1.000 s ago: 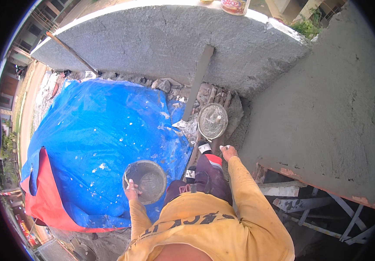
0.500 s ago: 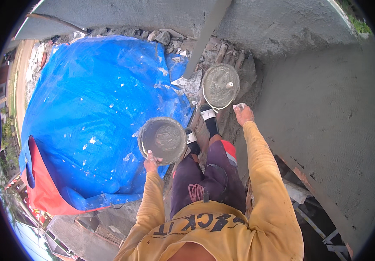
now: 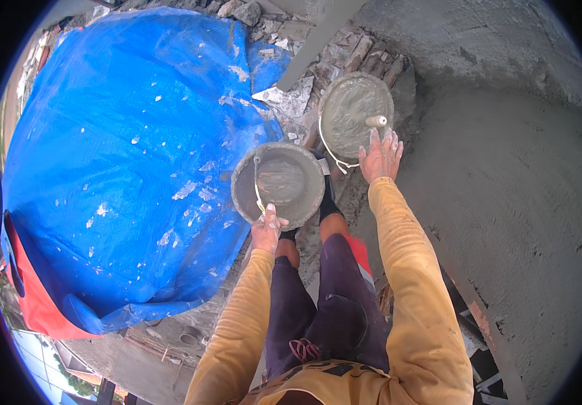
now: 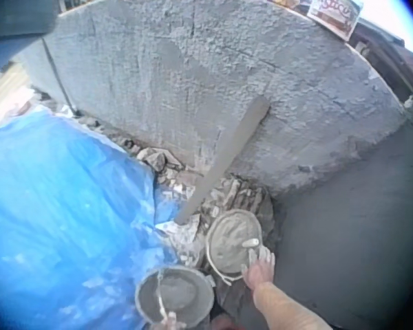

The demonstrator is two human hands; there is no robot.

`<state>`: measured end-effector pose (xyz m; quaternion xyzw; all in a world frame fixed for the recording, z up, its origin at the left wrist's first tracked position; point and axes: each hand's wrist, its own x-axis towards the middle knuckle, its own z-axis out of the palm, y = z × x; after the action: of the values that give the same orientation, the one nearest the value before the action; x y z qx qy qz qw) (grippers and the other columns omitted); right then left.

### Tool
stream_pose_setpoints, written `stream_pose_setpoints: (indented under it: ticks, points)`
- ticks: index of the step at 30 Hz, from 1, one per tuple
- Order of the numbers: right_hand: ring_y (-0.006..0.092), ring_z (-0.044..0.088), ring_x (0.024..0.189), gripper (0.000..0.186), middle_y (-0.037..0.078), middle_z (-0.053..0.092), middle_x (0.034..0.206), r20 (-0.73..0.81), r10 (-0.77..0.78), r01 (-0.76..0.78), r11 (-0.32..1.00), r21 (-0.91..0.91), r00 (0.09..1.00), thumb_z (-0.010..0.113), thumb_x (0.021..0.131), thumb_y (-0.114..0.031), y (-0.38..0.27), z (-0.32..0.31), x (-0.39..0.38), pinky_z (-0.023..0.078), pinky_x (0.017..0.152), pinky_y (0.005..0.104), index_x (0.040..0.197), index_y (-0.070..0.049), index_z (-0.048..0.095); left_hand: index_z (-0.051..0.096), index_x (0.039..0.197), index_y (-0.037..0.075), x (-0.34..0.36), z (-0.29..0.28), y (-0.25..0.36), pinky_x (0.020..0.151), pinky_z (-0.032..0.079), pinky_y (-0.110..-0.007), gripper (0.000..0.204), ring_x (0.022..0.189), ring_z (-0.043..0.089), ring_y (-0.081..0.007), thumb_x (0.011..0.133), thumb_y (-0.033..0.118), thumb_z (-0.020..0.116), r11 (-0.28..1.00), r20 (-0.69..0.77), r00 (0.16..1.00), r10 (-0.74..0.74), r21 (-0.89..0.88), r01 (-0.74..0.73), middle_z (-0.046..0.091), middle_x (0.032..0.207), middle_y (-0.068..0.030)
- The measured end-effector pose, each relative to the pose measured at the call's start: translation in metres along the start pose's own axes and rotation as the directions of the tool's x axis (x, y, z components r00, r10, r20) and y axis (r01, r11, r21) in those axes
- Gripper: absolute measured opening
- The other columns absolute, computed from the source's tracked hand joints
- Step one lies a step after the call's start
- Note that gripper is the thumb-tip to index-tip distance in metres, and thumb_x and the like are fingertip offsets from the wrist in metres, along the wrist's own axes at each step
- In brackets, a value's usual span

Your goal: The person scoops wet cement from a bucket with a trowel and applies it to a wall, then smooths the surface with a straightedge. The person repeats the process of scooping and applying cement to different sections of the wall.

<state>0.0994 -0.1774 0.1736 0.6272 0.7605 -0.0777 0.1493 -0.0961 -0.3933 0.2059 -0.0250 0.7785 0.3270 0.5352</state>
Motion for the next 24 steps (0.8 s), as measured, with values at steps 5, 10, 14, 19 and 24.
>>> stream_pose_setpoints:
  ticks: [5,10,14,19,24]
  points:
    - [0.0319,0.05,0.113,0.037,0.017,0.053,0.121,0.342,-0.096,0.198,0.94,-0.277,0.935,0.053,0.084,-0.028,0.013,0.033,0.097,0.039,0.094,0.0411,0.116,-0.01,0.055,0.063,0.07,-0.003,0.034,0.039,-0.019,0.049,0.036,-0.025,0.058,0.051,0.044,-0.0094,0.088,0.05,0.05,0.996,-0.022,0.998,-0.055,0.065,0.056,0.057,0.059,-0.0042]
    - [0.026,0.063,0.094,0.032,0.015,0.064,0.1,0.607,-0.051,0.282,0.914,-0.292,0.793,0.047,0.086,-0.028,0.026,0.084,0.134,0.051,0.075,0.0383,0.104,-0.003,0.056,0.064,0.072,-0.003,0.058,0.047,-0.041,0.05,0.036,-0.025,0.056,0.052,0.044,-0.0094,0.089,0.048,0.051,0.995,-0.024,0.999,0.033,0.091,-0.031,0.056,0.061,-0.003]
    - [0.0278,0.062,0.094,0.037,0.018,0.063,0.099,0.584,-0.07,0.276,0.922,-0.272,0.809,0.051,0.085,-0.028,0.02,0.081,0.09,0.049,0.079,0.0394,0.109,0.0,0.053,0.064,0.068,-0.002,0.064,0.042,-0.042,0.048,0.032,-0.024,0.051,0.05,0.04,-0.0071,0.089,0.043,0.054,0.999,-0.06,0.998,-0.01,-0.044,0.007,0.049,0.056,0.0017]
    - [0.0353,0.06,0.093,0.045,0.022,0.061,0.098,0.445,-0.235,0.206,0.972,0.112,0.864,0.055,0.082,-0.03,0.084,-0.02,0.029,0.046,0.082,0.0416,0.115,0.0,0.05,0.047,0.055,0.01,0.078,0.025,-0.077,0.037,0.025,-0.02,0.045,0.039,0.036,-0.0037,0.089,0.038,0.056,0.975,-0.067,0.991,-0.119,-0.196,0.104,0.059,0.061,-0.006]
    - [0.0356,0.058,0.101,0.063,0.023,0.058,0.106,0.622,0.13,-0.295,0.94,0.17,0.773,0.066,0.072,-0.037,0.09,-0.034,-0.036,0.043,0.089,0.0401,0.117,0.002,0.047,0.042,0.052,0.012,0.079,0.012,-0.096,0.038,0.031,-0.023,0.047,0.04,0.041,-0.0074,0.089,0.038,0.055,0.969,-0.07,0.989,-0.132,-0.221,0.113,0.057,0.057,-0.0083]
